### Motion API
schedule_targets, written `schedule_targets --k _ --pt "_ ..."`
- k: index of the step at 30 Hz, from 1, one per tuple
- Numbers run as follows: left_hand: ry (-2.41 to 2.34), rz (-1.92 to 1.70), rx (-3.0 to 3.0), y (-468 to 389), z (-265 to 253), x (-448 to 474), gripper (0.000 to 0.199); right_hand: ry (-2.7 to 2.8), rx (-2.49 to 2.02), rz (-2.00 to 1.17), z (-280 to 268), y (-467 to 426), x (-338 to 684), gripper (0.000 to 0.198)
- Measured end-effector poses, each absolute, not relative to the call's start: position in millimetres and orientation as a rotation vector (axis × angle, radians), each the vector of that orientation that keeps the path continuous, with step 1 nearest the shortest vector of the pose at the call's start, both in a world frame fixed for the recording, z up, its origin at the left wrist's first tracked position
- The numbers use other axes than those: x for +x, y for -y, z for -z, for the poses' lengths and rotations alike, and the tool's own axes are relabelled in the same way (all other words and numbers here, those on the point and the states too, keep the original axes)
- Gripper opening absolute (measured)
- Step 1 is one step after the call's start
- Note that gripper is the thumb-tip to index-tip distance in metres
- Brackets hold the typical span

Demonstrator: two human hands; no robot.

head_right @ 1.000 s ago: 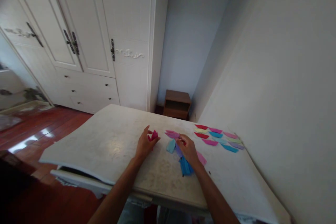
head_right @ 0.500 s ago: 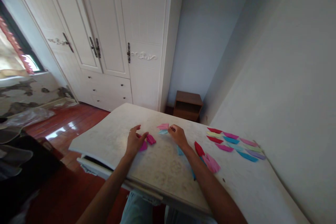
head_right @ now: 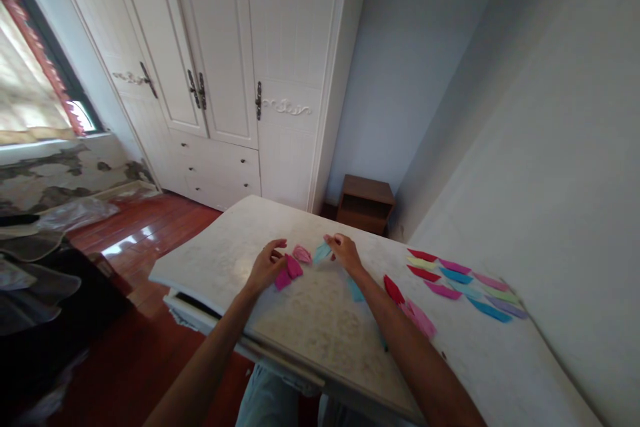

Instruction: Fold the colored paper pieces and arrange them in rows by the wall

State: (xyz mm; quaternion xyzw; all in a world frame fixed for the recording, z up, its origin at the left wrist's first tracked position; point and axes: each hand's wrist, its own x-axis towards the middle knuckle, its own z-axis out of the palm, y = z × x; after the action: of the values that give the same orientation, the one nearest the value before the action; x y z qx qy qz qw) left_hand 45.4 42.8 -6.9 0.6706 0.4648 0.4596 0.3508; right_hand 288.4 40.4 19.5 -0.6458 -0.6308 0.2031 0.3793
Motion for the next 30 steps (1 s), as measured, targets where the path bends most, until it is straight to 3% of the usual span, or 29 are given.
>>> schedule_targets --k 5,10,15,23,30 --pt "-0.914 -0.899 1.996 -33 -3 42 0.058 1.625 -1.741 -0.471 -29 -31 332 0.034" --pt "-0.852 -0.875 2.153 -31 -7 43 0.072 1.713 -1.833 -0.304 -42 -11 360 0.023" --pt "-0.903 -0.957 2.109 -42 6 48 0.069 1.937 -1.731 -0.247 -44 -6 329 0.019" --pt "-1.463 -1.374 1.995 -49 10 43 0.055 2.593 -1.219 -0.116 -37 -38 252 0.028" --pt "-1.698 -1.396 1.866 -41 -1 39 0.045 2.464 -1.437 -0.119 -32 -54 254 0.022"
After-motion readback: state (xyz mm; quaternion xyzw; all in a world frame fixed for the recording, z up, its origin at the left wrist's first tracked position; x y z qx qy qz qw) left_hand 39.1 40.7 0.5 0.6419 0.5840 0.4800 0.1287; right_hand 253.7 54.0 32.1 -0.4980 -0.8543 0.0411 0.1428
